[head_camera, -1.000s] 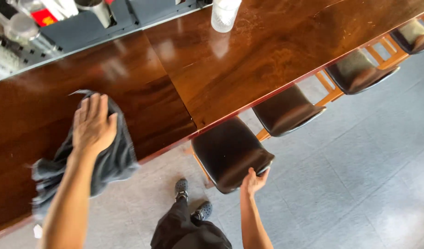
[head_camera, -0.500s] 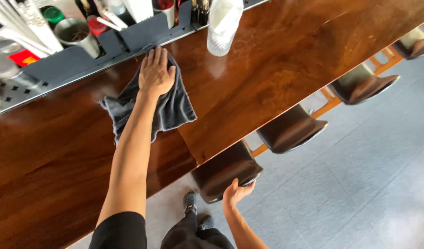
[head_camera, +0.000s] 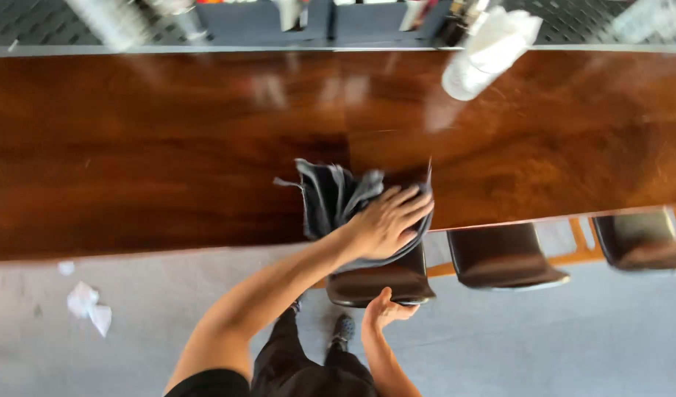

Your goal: Wiping a bar counter with a cloth.

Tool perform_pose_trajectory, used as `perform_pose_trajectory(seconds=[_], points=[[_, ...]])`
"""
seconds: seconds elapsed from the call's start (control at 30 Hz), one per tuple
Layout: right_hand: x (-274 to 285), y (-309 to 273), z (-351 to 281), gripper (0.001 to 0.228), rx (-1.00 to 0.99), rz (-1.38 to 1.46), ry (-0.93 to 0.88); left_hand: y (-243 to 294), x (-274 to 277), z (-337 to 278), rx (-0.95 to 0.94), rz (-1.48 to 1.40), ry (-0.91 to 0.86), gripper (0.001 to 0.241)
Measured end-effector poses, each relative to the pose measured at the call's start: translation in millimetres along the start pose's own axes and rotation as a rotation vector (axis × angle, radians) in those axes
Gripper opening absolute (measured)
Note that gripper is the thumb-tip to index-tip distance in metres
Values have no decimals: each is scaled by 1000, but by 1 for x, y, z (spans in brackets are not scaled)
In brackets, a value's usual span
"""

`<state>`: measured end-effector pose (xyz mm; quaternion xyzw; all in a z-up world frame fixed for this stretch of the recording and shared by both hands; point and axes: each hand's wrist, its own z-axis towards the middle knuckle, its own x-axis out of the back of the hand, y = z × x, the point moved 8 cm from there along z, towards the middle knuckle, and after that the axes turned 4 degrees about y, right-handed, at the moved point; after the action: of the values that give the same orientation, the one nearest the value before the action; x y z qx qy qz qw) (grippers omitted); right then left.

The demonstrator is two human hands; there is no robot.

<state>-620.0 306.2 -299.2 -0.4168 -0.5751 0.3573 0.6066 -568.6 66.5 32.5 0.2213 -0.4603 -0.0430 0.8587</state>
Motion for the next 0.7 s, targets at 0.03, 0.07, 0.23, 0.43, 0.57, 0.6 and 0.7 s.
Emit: perform_pose_trajectory(seconds=[0.03,0.07,0.23,0.43,0.57,0.6,0.7], points=[[1,6,6,91,-8,-53,-37,7,-13,-26,-9,13,2,68],[-3,10,14,91,18,-51,-71,2,3,-50,20,31,28,68],[-13,31,19,105,-67,-127,-238,-43,139,-177,507,338,138,51],[-16,79,55,107,139,-219,-106,-141,291,-364,997,902,314,47],[-19,81,52,85,229,-387,-191,-249,346,-491,1237,961,337,42],[-18,75,45,50,299,-585,-295,-271,359,-522,1196,1150,420,48],[-44,129,63,17,438,-548,-344,-294,381,-540,1238,1305,520,50]])
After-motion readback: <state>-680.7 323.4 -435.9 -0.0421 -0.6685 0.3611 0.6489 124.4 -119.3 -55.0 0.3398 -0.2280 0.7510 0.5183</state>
